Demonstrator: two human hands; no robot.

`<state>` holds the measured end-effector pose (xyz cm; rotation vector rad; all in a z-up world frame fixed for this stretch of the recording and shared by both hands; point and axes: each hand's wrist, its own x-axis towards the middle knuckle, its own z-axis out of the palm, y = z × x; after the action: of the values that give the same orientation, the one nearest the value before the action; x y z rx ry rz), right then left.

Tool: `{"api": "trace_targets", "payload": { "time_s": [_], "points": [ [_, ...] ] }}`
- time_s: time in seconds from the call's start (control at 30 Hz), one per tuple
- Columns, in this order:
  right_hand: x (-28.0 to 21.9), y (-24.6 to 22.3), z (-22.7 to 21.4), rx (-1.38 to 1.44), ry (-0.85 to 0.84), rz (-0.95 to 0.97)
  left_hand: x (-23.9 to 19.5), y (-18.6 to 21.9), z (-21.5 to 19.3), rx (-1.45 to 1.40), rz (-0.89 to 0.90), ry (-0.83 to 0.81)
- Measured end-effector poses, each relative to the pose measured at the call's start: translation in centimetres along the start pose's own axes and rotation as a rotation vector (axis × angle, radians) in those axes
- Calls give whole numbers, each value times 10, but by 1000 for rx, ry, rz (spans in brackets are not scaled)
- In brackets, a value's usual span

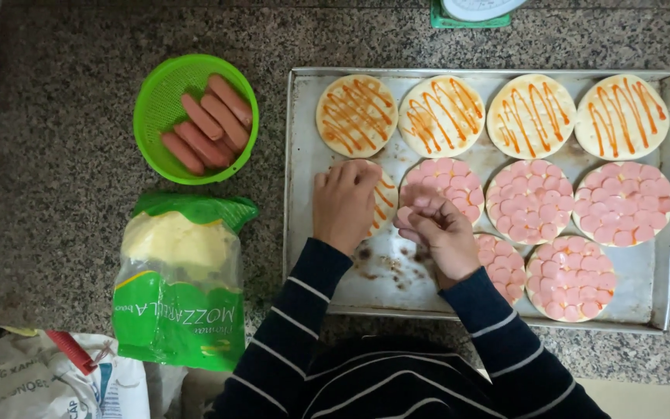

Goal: The person places sliced ham pieces by hand onto small round pizza bases arranged on a metal baking tray. Some bases already have sauce and cheese; others are topped with ham. The person works methodically across the tray, adding ham slices to each base.

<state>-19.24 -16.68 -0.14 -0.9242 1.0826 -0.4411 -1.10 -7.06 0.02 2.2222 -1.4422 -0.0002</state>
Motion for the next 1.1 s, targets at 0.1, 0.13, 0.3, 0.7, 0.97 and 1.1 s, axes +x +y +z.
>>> {"api": "trace_targets", "payload": {
  "time_s": [0.1,0.13,0.3,0.7,0.97,1.1],
  "points": [
    [1,1,-4,11,9,2,0,-1,4,-42,-16,13],
    [2,3,-6,12,10,3,1,3,-2,-42,-16,11],
    [3,6,-3,69,37,-33,-8,6,15,-390,-33,159],
    [-4,6,2,134,11,2,-13,13,-7,-397,-234,145],
    [-6,-2,2,79,42,9,4,10,34,-135,-170,58],
    [-2,5,-5,54,56,21,9,10,40,-35,-197,21]
  ]
}}
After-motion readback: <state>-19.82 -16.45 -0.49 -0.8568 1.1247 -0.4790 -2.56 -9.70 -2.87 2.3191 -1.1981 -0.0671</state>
